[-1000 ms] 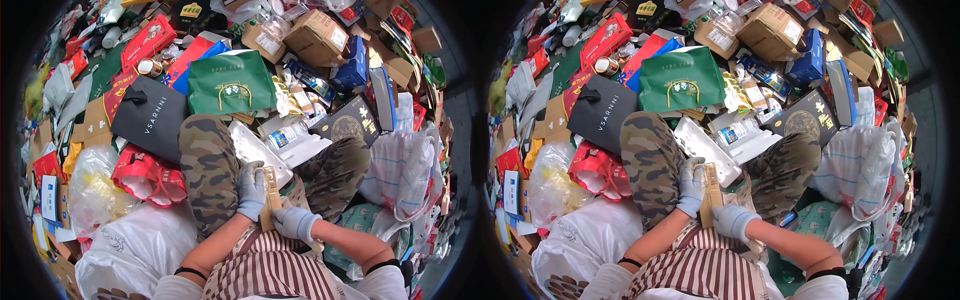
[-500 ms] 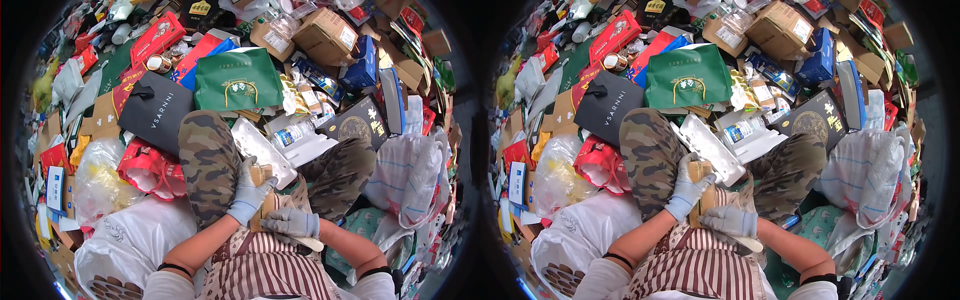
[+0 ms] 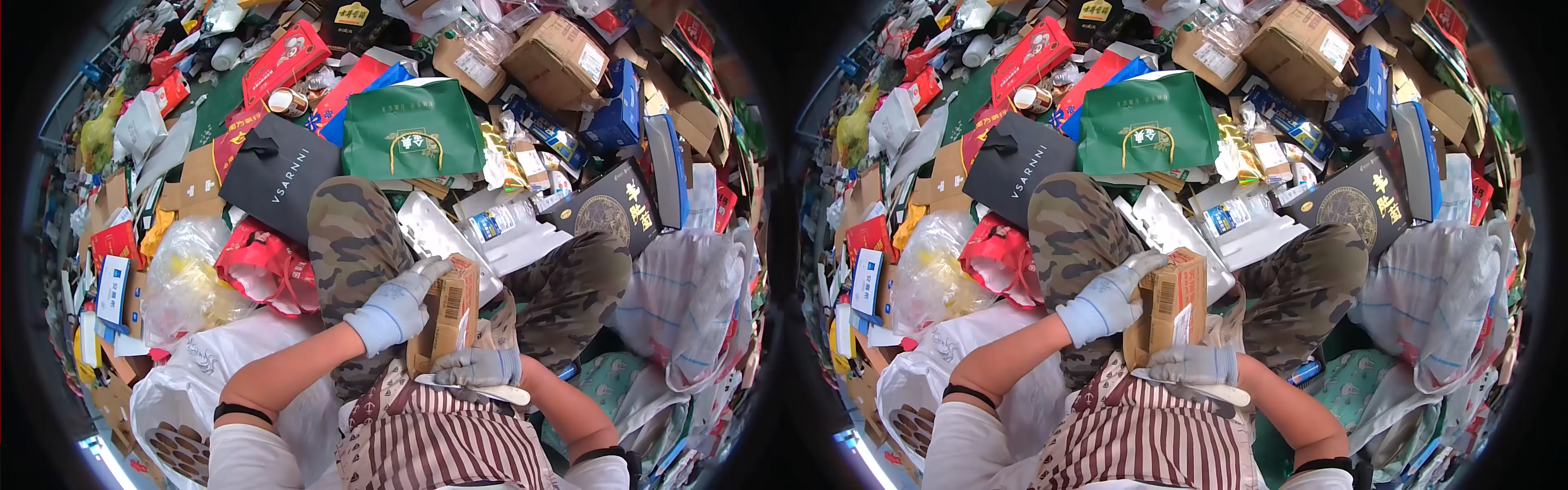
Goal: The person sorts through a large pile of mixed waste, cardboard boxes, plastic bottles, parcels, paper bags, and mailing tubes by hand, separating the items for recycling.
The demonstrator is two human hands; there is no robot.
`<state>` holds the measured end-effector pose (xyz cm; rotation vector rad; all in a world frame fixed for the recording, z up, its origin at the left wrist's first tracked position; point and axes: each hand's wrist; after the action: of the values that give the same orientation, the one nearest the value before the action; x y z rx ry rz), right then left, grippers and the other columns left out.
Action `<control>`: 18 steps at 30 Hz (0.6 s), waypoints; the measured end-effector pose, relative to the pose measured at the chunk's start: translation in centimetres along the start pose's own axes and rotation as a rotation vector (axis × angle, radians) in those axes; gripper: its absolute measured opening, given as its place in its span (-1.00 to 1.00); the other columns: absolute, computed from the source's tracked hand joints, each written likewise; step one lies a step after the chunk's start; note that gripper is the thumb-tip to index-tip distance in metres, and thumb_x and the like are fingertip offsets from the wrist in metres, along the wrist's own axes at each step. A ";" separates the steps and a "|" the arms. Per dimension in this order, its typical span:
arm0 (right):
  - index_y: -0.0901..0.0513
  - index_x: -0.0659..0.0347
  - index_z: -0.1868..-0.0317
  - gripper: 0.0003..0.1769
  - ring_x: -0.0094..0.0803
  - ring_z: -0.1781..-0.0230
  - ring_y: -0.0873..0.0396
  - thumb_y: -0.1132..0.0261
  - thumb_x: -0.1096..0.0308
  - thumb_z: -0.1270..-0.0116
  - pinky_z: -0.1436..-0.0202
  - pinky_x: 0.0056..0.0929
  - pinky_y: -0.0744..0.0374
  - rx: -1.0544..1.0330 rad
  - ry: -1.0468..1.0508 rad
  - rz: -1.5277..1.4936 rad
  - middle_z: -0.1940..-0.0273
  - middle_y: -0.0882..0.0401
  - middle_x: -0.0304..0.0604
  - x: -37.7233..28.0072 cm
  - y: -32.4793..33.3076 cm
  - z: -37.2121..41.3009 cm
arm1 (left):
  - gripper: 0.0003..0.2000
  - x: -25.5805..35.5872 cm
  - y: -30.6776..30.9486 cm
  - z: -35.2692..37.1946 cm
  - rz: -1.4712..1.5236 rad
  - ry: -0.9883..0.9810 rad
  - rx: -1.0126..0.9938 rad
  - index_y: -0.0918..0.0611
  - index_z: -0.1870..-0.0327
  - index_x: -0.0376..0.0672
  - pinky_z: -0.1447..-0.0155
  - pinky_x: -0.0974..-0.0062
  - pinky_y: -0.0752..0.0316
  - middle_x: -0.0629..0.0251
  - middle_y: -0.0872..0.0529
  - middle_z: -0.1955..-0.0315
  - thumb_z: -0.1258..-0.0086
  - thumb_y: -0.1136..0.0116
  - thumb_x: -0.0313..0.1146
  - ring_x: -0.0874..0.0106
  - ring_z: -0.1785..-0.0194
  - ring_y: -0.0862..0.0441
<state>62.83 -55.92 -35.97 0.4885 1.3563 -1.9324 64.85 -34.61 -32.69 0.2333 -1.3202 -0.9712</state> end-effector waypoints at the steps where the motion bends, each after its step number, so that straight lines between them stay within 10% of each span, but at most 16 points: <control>1: -0.48 0.25 0.12 -0.68 -0.64 0.48 -0.41 -0.04 0.14 -0.41 0.45 -0.64 -0.43 0.052 0.061 0.091 0.43 -0.44 -0.35 1.0 0.2 -0.2 | -0.29 -0.1 -0.1 -0.6 -0.223 -0.026 -0.006 -0.21 -0.32 -0.11 -0.36 0.33 -0.18 0.11 -0.30 -0.24 -0.02 -0.11 -0.55 0.10 -0.29 -0.29; 6: -0.50 0.21 0.09 -0.76 -0.65 0.58 -0.38 -0.08 0.22 -0.41 0.51 -0.67 -0.41 0.213 -0.088 -0.229 0.44 -0.46 -0.34 1.3 -1.0 1.3 | -0.30 0.2 -0.6 -3.2 -0.894 -0.216 -0.154 -0.24 -0.28 -0.01 -0.30 0.16 -0.23 0.18 -0.32 -0.22 -0.04 -0.25 -0.28 0.17 -0.23 -0.37; 7: -0.48 0.23 0.08 -0.76 -0.64 0.60 -0.38 -0.10 0.24 -0.40 0.53 -0.66 -0.40 0.223 -0.071 -0.228 0.47 -0.45 -0.32 1.0 -1.1 1.6 | -0.42 -2.3 -2.2 -3.8 -1.039 -0.597 0.113 -0.34 -0.22 0.04 -0.23 0.14 -0.28 0.22 -0.37 -0.19 -0.11 -0.17 -0.20 0.25 -0.17 -0.42; 10: -0.44 0.26 0.09 -0.77 -0.61 0.64 -0.39 -0.13 0.28 -0.38 0.58 -0.64 -0.38 0.294 0.029 -0.240 0.55 -0.42 -0.29 -0.1 -1.9 2.7 | -0.56 -2.0 -1.9 -3.3 -0.920 -1.026 -0.154 -0.45 -0.13 0.11 -0.16 0.17 -0.33 0.25 -0.46 -0.11 -0.16 -0.09 -0.22 0.29 -0.09 -0.48; 14: -0.46 0.23 0.12 -0.79 -0.62 0.61 -0.41 -0.15 0.27 -0.37 0.58 -0.60 -0.38 0.643 0.143 -0.183 0.53 -0.46 -0.30 0.8 -2.2 3.9 | -0.59 -1.3 0.0 -2.4 -0.612 -0.560 -0.498 -0.52 -0.07 0.07 -0.01 0.24 -0.45 0.30 -0.56 0.08 -0.12 -0.11 -0.22 0.28 0.03 -0.56; 18: -0.50 0.15 0.07 -0.70 -0.42 0.55 -0.50 -0.26 0.29 -0.18 0.51 -0.45 -0.45 1.064 0.503 1.003 0.44 -0.52 -0.26 2.1 -2.3 4.2 | -0.54 -1.4 -0.2 -3.4 -0.455 -0.421 -0.522 -0.50 -0.13 0.06 0.03 0.28 -0.47 0.27 -0.62 0.15 -0.13 -0.10 -0.25 0.20 0.07 -0.57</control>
<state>60.15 -60.05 -34.28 1.8222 0.0298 -1.4865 67.84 -35.00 -34.77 -0.0873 -1.3603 -1.7876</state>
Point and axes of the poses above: each hand's wrist, its own z-axis away from the middle knuckle, its own y-axis out of the back of the hand, x = y × z
